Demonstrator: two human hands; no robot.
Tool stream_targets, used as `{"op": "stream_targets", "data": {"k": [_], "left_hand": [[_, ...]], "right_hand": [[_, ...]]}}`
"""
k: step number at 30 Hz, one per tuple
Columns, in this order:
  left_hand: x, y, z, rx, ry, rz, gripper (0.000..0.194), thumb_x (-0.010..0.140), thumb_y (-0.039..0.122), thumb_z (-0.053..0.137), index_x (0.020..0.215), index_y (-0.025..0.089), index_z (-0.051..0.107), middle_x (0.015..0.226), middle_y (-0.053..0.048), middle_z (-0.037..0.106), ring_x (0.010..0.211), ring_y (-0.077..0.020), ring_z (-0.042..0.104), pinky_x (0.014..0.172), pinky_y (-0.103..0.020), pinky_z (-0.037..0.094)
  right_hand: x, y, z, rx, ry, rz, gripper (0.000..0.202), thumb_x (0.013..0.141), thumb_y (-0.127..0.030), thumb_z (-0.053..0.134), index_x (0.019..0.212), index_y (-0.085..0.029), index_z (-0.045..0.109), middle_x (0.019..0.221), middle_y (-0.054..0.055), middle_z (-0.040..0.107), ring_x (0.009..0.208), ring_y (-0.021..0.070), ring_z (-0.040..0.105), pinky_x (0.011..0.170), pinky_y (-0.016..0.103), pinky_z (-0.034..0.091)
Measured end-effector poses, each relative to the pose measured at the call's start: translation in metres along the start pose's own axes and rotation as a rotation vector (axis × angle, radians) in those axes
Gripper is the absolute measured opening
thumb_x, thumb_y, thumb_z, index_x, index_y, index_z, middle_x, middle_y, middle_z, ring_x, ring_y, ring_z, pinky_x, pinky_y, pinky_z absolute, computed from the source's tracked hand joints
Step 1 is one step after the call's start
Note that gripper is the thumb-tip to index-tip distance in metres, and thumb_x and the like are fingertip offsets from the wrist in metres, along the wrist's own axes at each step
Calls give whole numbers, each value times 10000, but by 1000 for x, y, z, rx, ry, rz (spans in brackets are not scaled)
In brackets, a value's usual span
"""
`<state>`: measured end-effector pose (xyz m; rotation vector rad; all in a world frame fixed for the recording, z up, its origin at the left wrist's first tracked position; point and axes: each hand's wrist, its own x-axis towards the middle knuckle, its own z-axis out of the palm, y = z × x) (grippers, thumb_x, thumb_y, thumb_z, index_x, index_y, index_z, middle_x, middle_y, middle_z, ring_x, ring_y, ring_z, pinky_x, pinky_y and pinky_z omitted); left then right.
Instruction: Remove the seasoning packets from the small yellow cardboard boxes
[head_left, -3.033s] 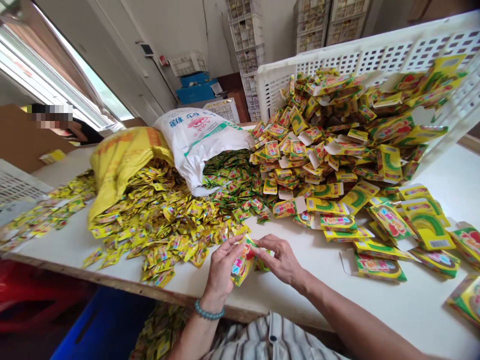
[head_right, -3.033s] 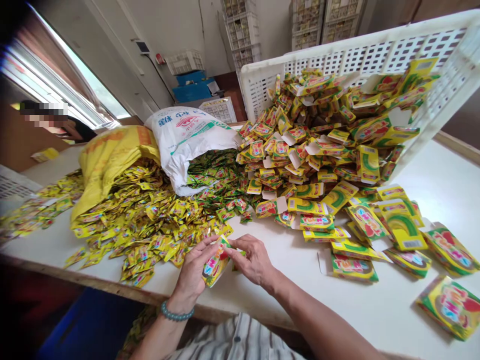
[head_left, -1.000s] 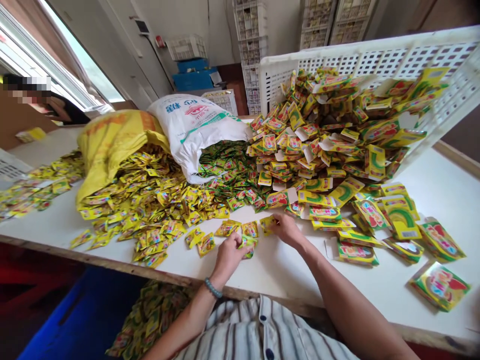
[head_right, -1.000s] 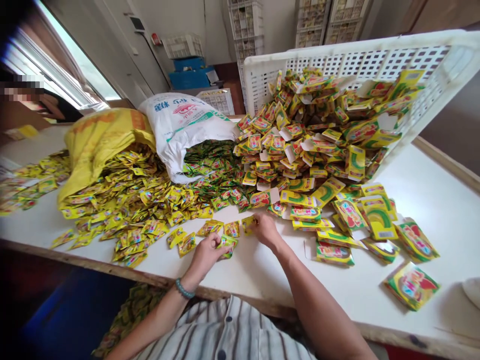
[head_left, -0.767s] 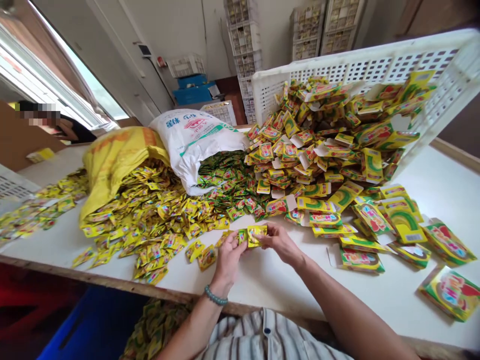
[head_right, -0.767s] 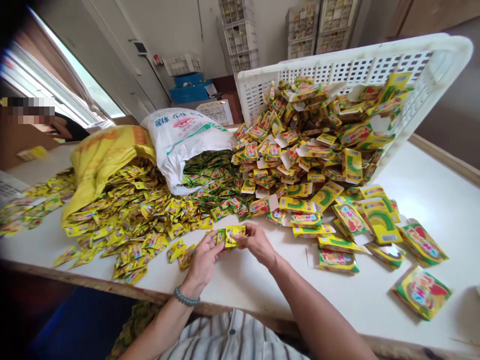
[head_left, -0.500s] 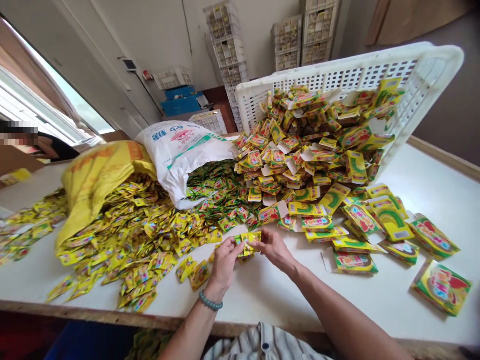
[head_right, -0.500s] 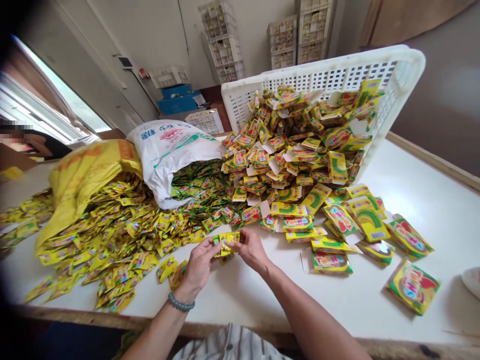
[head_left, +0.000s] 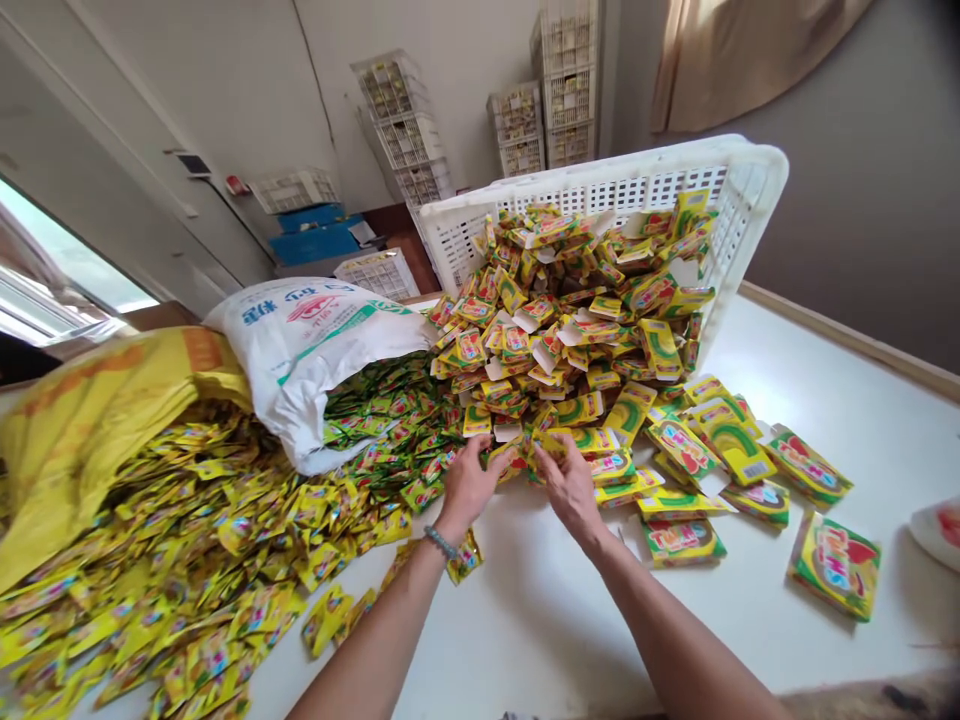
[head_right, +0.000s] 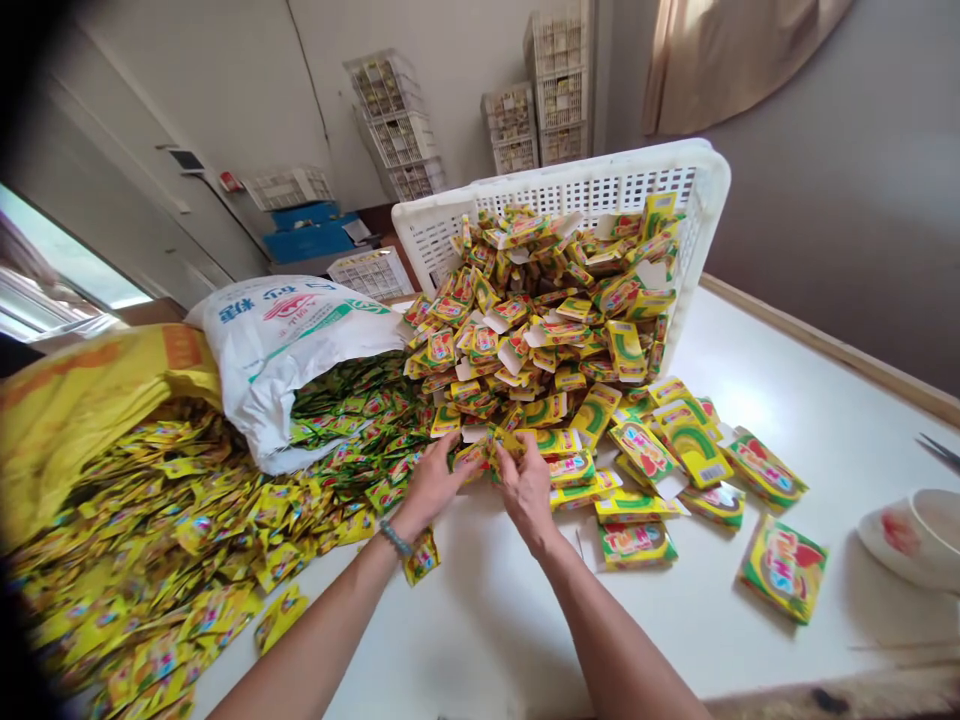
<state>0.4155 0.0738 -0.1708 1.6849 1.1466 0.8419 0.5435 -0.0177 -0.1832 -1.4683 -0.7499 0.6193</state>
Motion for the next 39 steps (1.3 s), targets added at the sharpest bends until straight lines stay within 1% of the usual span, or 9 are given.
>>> {"op": "stream_targets", "data": {"k": [4,10,16,20,26,29,31,35,39], "left_hand": [[7,-2,12,190,-141,177,479,539,218,801,1000,232,673,1009,-72,673,1044,-282,561,947,-390,398],[-13,-15,-3,97,-139,55,249,606,290,771,809,182,675,665,8,611,652,-175,568,664,-285,459],[-50,-34,-31,-90,-93,-68,317,727,450,680,835,156,634,773,-44,676,706,-171,624,683,-279,497],[-74,-44,-46,-153,-56,-130,356,747,477,663,906,163,611,798,-49,681,727,-181,639,693,-289,512],[-101,-38,-55,-73,25,-136,275,741,432,680,860,187,641,760,-22,679,714,-174,629,667,-249,480],[-109,-34,-54,-71,-6,-128,250,754,421,672,837,186,649,711,-12,665,671,-163,611,634,-242,467],[-112,-34,-52,-115,-35,-141,259,762,425,666,850,183,646,718,-17,671,667,-162,615,626,-245,473],[-116,-32,-46,-239,-58,-238,394,640,398,783,933,178,638,808,-40,715,720,-191,657,652,-272,510],[-120,-28,-45,-313,-97,-326,482,595,368,820,986,152,640,764,-36,719,651,-187,654,616,-280,515]], "right_hand": [[8,0,-11,-11,48,1,345,785,-496,579,969,-206,551,650,-6,582,570,161,511,543,262,429],[13,5,-15,9,-32,23,338,748,-476,592,947,-206,563,714,19,607,615,171,517,562,271,415],[5,1,-10,104,-361,83,374,712,-467,640,948,-192,548,693,-7,571,615,143,495,560,242,383],[-3,-2,-4,145,-486,133,375,721,-466,650,953,-187,555,660,-31,551,564,115,456,528,223,347],[-13,-6,0,-116,-656,73,195,730,-339,650,809,-166,608,654,-15,563,602,119,472,550,221,357],[-16,-9,0,-175,-754,67,143,703,-283,665,768,-162,626,635,-17,558,596,118,469,548,220,356],[-18,-8,3,-156,-760,55,155,686,-271,683,788,-163,636,661,-13,578,614,124,486,566,224,370],[-23,1,14,-74,-633,0,252,648,-317,743,814,-173,619,695,-18,582,651,135,499,584,226,375],[-29,4,21,-207,-572,-76,191,692,-314,728,751,-177,609,647,-24,543,628,131,466,580,228,343]]}}
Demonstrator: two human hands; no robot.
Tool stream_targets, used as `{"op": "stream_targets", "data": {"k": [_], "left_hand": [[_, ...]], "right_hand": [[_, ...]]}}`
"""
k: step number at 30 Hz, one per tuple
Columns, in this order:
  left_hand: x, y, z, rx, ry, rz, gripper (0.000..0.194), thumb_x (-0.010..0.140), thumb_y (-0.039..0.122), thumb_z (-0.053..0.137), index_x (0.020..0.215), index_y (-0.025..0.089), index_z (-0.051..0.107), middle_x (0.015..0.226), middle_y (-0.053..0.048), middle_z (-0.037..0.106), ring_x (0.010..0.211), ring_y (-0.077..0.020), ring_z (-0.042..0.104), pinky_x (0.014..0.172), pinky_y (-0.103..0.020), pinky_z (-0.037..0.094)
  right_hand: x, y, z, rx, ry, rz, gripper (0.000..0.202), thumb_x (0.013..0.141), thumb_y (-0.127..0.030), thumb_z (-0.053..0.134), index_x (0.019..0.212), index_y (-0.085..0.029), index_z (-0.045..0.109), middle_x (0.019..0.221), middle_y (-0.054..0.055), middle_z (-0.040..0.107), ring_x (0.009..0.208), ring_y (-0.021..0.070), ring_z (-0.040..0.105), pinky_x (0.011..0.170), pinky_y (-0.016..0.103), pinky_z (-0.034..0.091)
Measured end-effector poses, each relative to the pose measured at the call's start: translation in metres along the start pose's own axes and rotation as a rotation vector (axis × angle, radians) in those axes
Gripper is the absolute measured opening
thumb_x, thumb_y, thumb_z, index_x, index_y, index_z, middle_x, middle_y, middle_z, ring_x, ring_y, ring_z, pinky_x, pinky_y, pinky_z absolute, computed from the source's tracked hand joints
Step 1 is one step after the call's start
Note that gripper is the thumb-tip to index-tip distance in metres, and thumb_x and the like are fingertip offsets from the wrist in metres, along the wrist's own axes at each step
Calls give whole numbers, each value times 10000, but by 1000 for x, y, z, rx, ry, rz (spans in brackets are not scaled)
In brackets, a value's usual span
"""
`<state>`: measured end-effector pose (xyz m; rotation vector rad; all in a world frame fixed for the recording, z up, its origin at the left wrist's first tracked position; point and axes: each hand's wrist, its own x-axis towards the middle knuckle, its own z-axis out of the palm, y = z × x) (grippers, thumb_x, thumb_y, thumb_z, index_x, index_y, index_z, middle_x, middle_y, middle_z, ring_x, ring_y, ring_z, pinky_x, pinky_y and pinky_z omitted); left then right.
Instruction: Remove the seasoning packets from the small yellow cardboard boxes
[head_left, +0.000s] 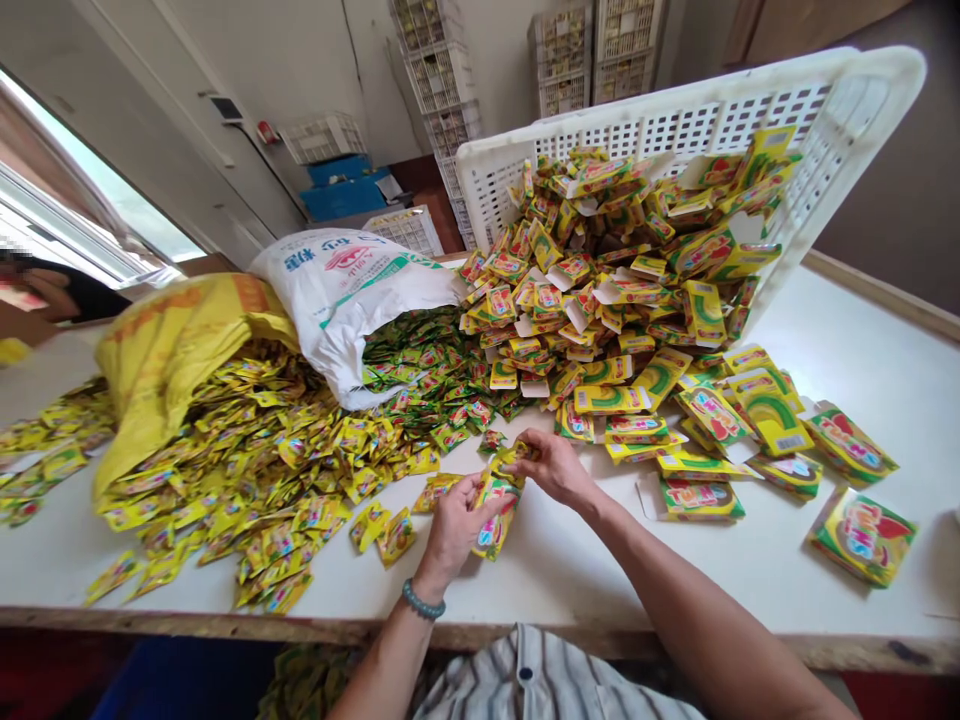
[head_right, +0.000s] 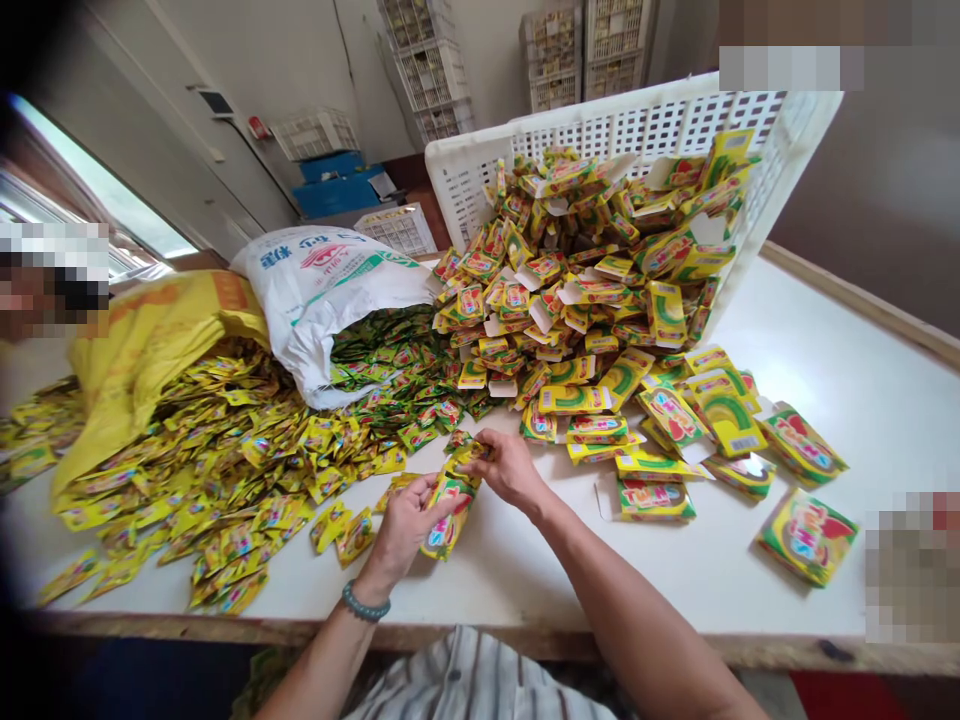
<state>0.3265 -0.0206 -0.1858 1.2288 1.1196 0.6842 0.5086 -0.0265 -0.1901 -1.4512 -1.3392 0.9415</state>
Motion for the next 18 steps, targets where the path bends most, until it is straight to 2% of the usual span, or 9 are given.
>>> {"op": "stream_targets", "data": {"k": [3,5,7,10,12,16,18], "left_hand": [[-2,0,-4,-68,-43,-1,440,652,372,786,1003,141,654,802,-52,730,669,-187,663,641,-283,518],[-2,-1,-9,-62,-67,21,427,688,378,761,1027,140,660,841,-66,737,699,-193,670,652,-281,516],[-2,-2,-13,-51,-97,24,441,711,392,742,1062,140,654,858,-72,740,714,-199,675,649,-279,513],[-1,-1,-17,-42,-119,7,467,705,392,751,1084,142,647,876,-70,742,730,-201,682,666,-281,519],[-2,1,-17,-50,-123,9,476,696,379,762,1095,148,647,910,-77,743,754,-205,686,690,-286,525],[-4,1,-18,-79,-123,22,504,699,360,764,1145,163,634,949,-87,742,790,-211,691,724,-291,526],[-5,-2,-19,-99,-115,13,530,696,344,768,1174,170,620,952,-85,742,783,-209,691,725,-293,527]], "right_hand": [[-4,-5,5,-123,27,-104,127,720,-256,708,709,-173,613,713,6,579,680,146,496,626,242,352],[-7,-9,7,-108,-15,-125,110,747,-240,680,687,-170,619,724,18,597,687,152,512,634,247,361],[-8,-11,8,20,-127,-83,142,790,-288,639,713,-169,637,706,17,611,674,154,526,625,248,378],[-8,-13,6,265,-264,-38,225,812,-384,610,853,-166,647,765,20,641,710,161,553,646,252,418],[-7,-14,4,262,-231,-50,212,809,-365,614,878,-166,641,781,19,640,716,158,550,649,250,419],[-6,-13,7,4,-125,-109,60,786,-227,636,756,-184,665,730,14,624,689,155,541,640,250,390],[-6,-12,9,-37,-87,-117,50,767,-235,673,754,-187,673,766,23,622,692,154,545,640,251,391]]}}
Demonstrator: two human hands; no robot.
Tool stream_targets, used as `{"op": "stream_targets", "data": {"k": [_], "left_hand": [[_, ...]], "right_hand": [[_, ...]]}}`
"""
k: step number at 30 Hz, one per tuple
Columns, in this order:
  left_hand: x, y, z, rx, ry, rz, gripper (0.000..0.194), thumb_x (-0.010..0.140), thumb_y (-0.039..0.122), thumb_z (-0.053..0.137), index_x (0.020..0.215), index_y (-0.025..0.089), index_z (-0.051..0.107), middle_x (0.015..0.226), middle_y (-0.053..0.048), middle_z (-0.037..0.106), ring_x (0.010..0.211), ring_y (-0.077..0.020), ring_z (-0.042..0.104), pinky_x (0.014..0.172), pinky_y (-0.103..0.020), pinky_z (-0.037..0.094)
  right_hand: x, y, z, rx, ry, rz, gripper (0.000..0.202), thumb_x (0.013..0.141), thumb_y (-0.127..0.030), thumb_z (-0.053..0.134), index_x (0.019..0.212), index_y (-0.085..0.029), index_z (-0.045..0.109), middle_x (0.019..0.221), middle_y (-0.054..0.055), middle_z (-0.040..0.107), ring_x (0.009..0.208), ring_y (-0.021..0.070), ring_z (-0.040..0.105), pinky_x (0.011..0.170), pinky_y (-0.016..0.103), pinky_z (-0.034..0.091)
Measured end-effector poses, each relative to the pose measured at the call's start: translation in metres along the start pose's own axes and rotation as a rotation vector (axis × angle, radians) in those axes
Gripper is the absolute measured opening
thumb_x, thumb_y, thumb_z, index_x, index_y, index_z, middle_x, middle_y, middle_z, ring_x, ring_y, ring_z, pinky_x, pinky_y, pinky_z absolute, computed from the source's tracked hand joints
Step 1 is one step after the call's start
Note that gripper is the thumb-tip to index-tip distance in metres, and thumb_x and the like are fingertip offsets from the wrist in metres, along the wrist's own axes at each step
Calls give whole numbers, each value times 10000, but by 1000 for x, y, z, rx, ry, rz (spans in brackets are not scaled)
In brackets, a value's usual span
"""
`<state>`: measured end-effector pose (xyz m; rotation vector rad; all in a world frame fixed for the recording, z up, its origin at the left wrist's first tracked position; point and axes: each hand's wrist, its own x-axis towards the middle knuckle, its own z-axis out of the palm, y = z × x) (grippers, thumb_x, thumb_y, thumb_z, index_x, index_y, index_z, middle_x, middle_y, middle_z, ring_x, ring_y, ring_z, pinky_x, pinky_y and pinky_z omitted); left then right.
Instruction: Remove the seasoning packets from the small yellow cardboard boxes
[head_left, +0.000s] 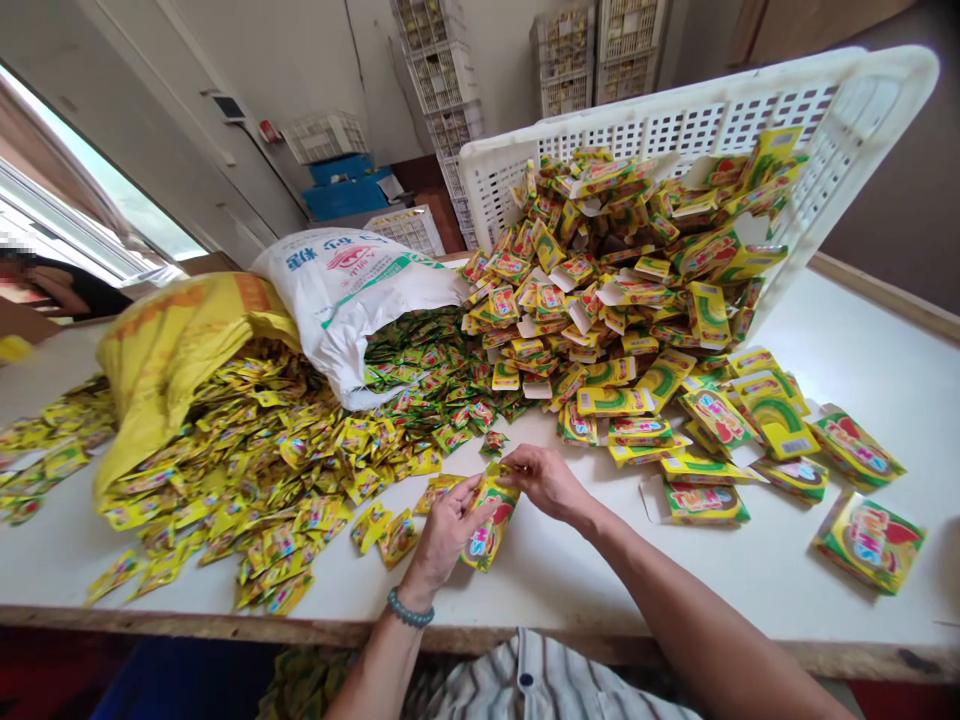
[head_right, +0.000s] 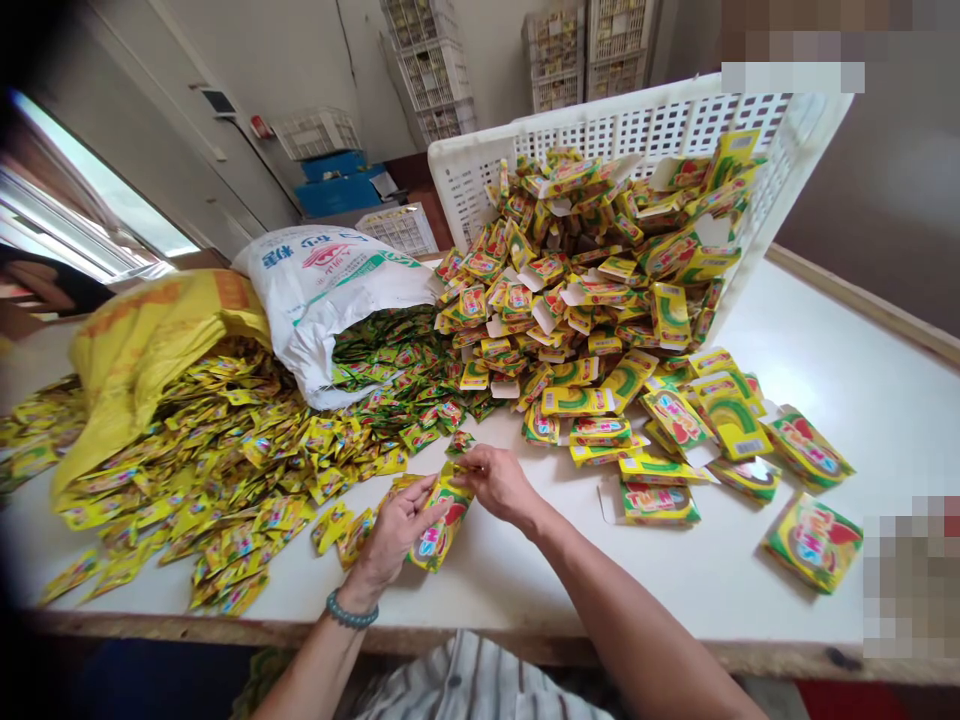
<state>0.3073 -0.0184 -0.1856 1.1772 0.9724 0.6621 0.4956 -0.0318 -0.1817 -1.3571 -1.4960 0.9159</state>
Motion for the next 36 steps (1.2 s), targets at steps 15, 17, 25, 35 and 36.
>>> {"op": "stream_targets", "data": {"k": [15,17,25,35,36], "left_hand": [[-11,11,-4,-200,-19,-130,448,650,292,814,1054,154,679,900,-84,746,669,-159,672,665,-261,526],[-11,11,-5,-215,-18,-130,457,648,290,817,1063,155,681,910,-87,746,663,-157,670,658,-260,525],[-13,7,-3,-199,-41,-135,483,632,252,833,1081,153,685,881,-77,751,722,-171,682,678,-250,525],[-15,13,-10,-144,-66,-128,453,633,246,831,1056,154,698,853,-70,755,711,-169,686,672,-248,532],[-14,12,-9,-133,-61,-126,453,635,248,829,1058,155,697,854,-69,755,714,-172,687,673,-251,533]], "right_hand": [[-2,1,6,354,-151,132,320,671,-434,751,757,-163,604,653,-12,571,591,118,469,558,233,377],[-2,-2,5,243,-125,91,247,682,-349,750,756,-163,606,662,-18,565,607,113,459,570,227,367],[-6,-9,5,132,-136,147,151,645,-183,749,718,-149,622,634,-25,584,610,113,494,592,230,379],[-6,-2,3,262,-244,175,180,603,-167,724,775,-146,674,667,-7,629,596,114,513,556,215,404],[-6,-2,3,289,-259,187,179,613,-189,727,780,-144,679,671,-1,635,599,118,524,557,218,410]]}}
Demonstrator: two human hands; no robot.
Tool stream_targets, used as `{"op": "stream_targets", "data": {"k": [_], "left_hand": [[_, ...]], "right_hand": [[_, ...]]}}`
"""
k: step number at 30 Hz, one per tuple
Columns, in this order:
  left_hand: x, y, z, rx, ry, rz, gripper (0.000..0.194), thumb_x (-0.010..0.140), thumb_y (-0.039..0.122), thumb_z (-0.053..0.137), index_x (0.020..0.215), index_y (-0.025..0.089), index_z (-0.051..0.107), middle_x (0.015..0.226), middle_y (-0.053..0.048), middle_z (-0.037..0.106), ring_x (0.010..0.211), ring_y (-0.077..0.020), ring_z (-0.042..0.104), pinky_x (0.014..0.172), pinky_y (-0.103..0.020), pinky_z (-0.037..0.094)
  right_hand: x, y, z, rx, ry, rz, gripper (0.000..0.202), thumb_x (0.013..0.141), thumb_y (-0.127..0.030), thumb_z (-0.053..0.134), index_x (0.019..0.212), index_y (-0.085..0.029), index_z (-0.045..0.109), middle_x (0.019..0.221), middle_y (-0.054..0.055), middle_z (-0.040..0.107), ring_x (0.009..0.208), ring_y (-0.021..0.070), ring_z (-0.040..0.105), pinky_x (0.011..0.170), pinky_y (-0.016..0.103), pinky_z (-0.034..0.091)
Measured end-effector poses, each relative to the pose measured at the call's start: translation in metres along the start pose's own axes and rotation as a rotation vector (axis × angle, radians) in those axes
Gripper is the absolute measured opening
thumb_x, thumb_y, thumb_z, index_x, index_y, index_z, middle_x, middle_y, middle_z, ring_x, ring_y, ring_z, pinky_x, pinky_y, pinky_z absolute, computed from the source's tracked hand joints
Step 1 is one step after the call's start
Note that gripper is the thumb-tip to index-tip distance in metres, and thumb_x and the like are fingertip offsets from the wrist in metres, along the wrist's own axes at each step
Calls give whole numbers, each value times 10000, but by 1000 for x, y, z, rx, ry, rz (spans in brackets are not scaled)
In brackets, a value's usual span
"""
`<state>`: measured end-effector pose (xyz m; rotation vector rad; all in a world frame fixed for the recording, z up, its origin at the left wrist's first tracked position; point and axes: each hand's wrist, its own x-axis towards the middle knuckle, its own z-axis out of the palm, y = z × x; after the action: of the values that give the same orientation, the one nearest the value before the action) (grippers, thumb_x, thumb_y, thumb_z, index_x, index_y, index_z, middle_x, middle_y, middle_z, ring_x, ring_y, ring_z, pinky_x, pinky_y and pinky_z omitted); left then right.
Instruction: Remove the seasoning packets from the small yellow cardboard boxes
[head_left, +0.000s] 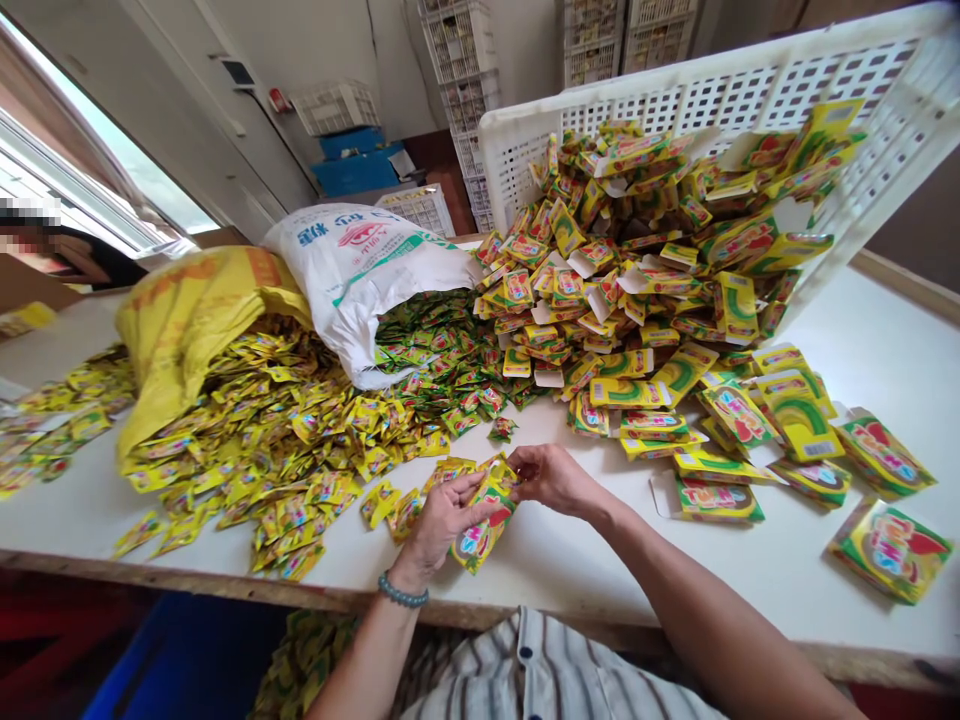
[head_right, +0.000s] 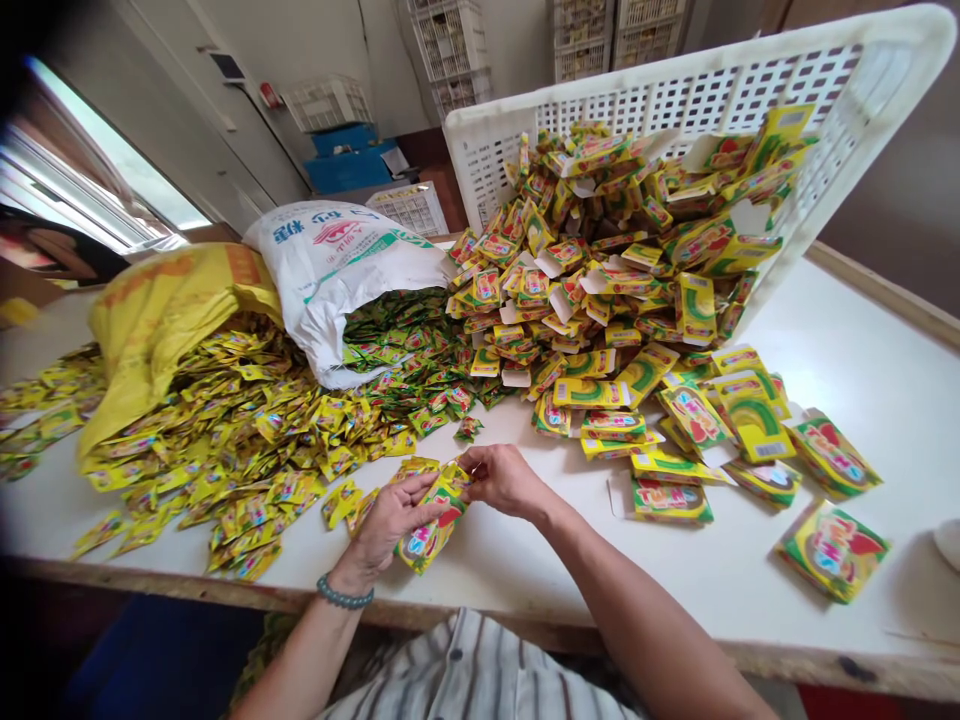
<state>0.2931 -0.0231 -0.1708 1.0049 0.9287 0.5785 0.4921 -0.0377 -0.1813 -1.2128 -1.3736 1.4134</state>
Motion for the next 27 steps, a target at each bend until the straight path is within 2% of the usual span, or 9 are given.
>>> {"op": "stream_targets", "data": {"k": [4,8,10,13,19,21,22,25,27], "left_hand": [[3,-3,2,43,16,14,486,644,268,820,1098,164,683,850,-60,753,695,-174,686,654,-259,533],[5,-5,4,76,51,5,549,609,278,836,1119,157,673,807,-54,753,674,-180,691,648,-265,536],[5,-5,6,44,104,13,583,598,288,839,1136,149,660,835,-63,757,703,-192,700,670,-275,541],[7,-6,9,-7,176,57,591,595,294,834,1133,136,647,907,-80,755,795,-215,709,736,-296,545],[9,-9,14,4,185,128,551,629,293,803,1119,134,607,848,-64,740,776,-200,701,720,-274,531],[9,-8,15,-8,214,163,591,673,311,778,1186,161,526,776,-30,724,692,-176,689,656,-257,523],[9,-7,15,-17,247,192,602,696,325,762,1209,183,480,745,-9,712,641,-162,676,617,-248,514],[8,-1,16,-53,364,268,559,737,377,725,1183,236,419,706,31,683,556,-139,644,541,-223,484],[8,3,16,-73,399,266,499,735,413,715,1115,239,441,698,33,673,559,-143,648,528,-217,478]], "right_hand": [[-2,-5,-1,25,-26,5,176,676,-293,717,754,-137,693,663,13,651,600,128,547,572,231,419],[-3,-8,2,-156,17,-39,48,689,-157,641,691,-139,685,618,5,654,595,133,560,571,228,405],[-4,-10,4,-113,-15,-46,165,730,-150,596,869,-147,686,712,20,698,652,151,604,604,237,432],[-7,-14,5,-82,-8,-64,405,791,-174,562,1196,-187,540,865,41,731,744,170,647,664,261,463],[-9,-16,18,-148,-56,-87,536,821,-154,543,1331,-240,405,716,-17,698,647,161,637,657,267,465],[-8,-15,19,-98,23,-146,519,845,-186,533,1344,-233,396,771,0,704,696,163,639,701,284,476],[-6,-14,18,-82,113,-192,477,852,-215,541,1317,-224,432,845,25,708,760,169,638,748,302,479],[-1,-10,18,-84,381,-278,298,817,-328,628,1085,-198,613,1033,79,669,922,201,594,856,350,453],[2,-5,21,-8,357,-230,295,766,-403,686,962,-184,657,975,72,661,874,202,586,801,342,467]]}}
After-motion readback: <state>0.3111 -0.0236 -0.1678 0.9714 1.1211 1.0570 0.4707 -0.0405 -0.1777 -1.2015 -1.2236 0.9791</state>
